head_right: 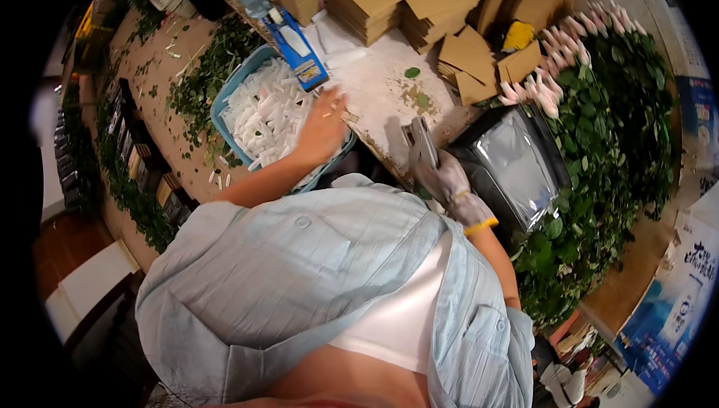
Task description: The person arranges pink flowers and green leaves into a black rectangular box, securing them with cardboard and tape. They then place the box into a clear plastic bag and seal it with tape.
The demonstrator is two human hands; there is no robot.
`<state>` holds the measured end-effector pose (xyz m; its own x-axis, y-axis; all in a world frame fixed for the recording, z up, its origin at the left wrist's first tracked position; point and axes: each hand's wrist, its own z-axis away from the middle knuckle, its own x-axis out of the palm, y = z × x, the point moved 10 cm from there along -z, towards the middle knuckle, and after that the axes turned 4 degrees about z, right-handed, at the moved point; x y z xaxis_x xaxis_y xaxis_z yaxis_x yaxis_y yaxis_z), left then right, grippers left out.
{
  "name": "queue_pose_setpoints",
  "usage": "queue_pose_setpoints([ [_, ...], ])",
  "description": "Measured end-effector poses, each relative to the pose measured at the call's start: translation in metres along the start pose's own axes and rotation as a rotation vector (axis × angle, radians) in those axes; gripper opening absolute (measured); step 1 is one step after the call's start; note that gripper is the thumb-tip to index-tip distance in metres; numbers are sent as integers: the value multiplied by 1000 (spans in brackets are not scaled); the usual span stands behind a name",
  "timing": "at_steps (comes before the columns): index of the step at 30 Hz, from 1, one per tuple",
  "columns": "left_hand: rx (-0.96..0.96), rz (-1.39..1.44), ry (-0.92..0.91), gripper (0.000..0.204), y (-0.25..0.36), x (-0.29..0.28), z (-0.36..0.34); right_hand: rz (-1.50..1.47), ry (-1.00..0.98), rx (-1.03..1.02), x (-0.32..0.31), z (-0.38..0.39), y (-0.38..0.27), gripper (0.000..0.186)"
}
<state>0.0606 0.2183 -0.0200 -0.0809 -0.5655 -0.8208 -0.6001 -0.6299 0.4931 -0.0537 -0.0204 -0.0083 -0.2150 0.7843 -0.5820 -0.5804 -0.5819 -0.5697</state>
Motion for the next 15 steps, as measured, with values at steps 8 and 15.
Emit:
queue_pose_setpoints([
  [8, -722, -295, 334, 50, -100, 48, -117, -256, -262, 293, 59, -79, -3, 33],
  [15, -51, 51, -14, 29, -32, 34, -14, 160, -5, -472, 33, -49, -168, 27],
])
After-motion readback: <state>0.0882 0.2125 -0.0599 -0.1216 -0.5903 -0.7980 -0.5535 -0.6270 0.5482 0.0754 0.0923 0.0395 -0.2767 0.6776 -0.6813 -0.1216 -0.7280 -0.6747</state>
